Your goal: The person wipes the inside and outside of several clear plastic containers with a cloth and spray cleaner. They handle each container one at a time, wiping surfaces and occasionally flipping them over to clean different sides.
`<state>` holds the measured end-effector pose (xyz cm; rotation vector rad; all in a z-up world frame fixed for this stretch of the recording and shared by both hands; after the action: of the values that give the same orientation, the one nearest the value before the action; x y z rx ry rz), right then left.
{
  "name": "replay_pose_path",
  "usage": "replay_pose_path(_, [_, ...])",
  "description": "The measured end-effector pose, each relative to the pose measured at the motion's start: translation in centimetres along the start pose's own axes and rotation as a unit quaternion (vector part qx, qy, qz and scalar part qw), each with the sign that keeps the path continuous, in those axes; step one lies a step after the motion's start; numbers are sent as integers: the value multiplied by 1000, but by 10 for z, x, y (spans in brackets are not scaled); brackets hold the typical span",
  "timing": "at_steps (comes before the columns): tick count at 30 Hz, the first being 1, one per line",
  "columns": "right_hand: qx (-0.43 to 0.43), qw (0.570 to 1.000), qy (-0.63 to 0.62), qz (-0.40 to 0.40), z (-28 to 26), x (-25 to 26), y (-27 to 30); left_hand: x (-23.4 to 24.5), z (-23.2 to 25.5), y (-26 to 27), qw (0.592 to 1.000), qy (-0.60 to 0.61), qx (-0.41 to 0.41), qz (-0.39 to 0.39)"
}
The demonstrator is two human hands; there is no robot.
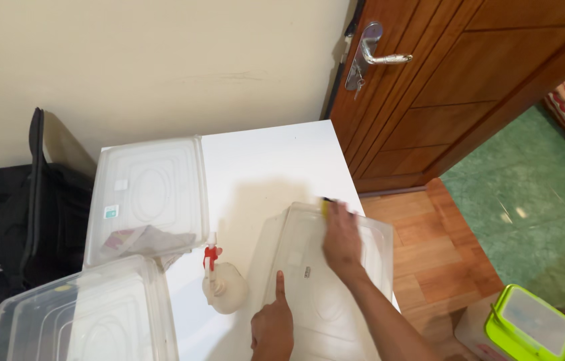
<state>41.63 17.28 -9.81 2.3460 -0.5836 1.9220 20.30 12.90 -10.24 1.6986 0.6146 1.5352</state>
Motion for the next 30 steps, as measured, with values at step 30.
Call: replay_pose_path(30, [-100, 993, -39, 54, 78, 24, 36, 7, -11, 3, 997, -33, -63, 1])
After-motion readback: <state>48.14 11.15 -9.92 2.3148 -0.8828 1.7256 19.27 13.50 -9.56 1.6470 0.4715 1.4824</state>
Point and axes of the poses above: each hand's wrist, its own y-axis away from the middle knuckle, its own x-axis out of the back of the hand, z = x × y, the point moved 3 cm from there along -y, towards the middle knuckle, and after that the axes turned 3 degrees about x, right-handed, at the moved point
